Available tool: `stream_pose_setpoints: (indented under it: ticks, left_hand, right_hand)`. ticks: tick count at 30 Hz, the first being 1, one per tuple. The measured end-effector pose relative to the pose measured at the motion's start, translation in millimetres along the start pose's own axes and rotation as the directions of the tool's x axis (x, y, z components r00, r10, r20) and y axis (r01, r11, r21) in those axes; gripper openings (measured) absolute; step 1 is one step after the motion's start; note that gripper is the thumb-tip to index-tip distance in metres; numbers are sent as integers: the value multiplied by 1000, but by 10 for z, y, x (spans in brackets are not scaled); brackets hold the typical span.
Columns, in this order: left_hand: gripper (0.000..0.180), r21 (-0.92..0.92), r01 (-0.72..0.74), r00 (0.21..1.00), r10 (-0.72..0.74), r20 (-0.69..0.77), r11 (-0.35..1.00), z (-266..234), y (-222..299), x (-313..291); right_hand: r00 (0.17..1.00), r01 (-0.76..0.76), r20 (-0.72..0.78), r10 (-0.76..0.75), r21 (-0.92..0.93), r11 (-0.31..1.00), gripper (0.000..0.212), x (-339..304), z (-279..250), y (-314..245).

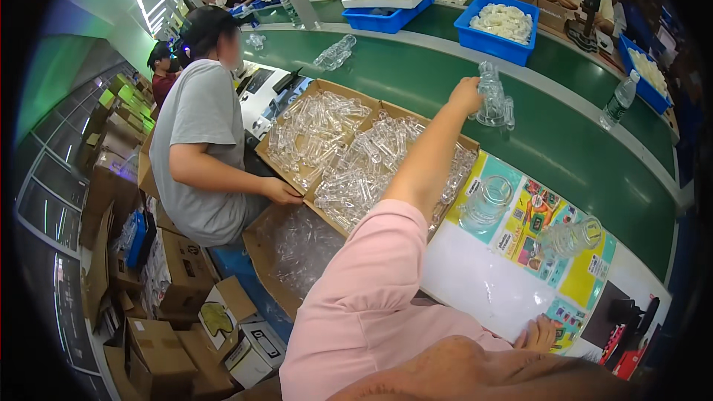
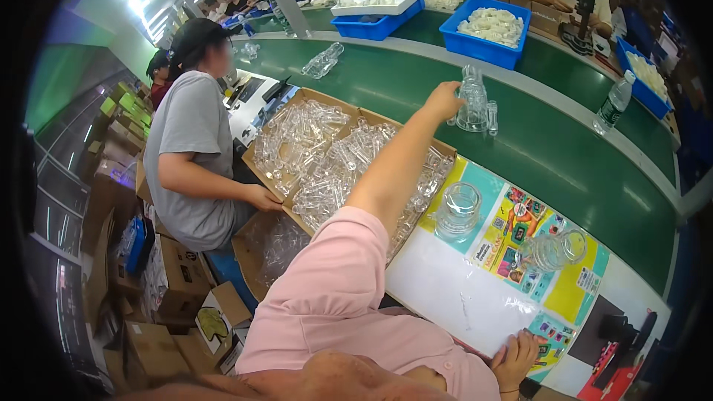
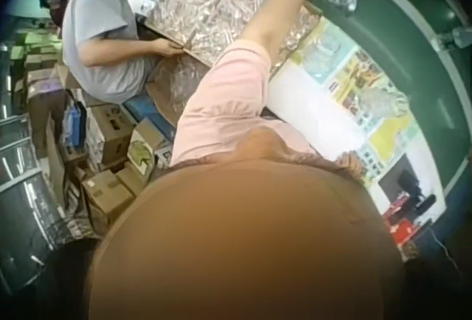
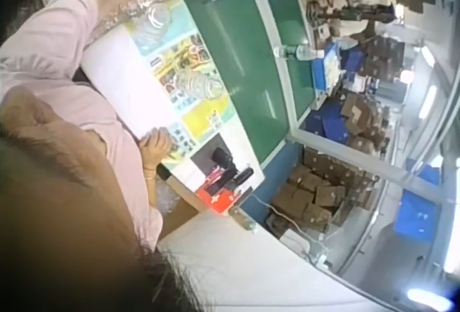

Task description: Applying glue to small parts and wrapping glass mugs in bubble wrap before boxing them on an assembly line.

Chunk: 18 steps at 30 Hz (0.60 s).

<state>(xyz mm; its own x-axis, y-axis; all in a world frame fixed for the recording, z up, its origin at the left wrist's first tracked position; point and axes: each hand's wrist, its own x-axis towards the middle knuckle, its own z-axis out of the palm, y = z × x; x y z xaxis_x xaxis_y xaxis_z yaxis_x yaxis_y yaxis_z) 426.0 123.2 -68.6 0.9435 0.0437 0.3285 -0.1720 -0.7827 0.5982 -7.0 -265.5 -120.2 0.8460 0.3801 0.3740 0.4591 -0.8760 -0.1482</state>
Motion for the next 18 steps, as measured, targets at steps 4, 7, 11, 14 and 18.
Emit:
stream_pose_setpoints:
  ticks: [4,7,11,14,18]
  left_hand:
    - [45,270,-197,980,193,43,942,-525,146,-368]
    - [43,374,-221,974,187,125,901,-1241,0,-914]
    - [37,355,59,996,-29,-90,933,-1973,-532,-1778]
    - [33,258,351,934,-318,-164,900,-2242,-794,-2360]
    - [38,461,320,944,-323,-75,828,-2184,-941,-2797]
  right_hand:
    - [1000,-3,21,3,-23,1000,25,10,4,-17]
    - [1000,14,5,-14,-6,1000,24,25,24,16]
    - [999,-23,-23,23,-6,1000,24,21,-24,-40]
    - [999,-42,-3,42,23,999,24,4,-22,-34]
    - [999,-46,0,46,33,998,25,48,-57,-69]
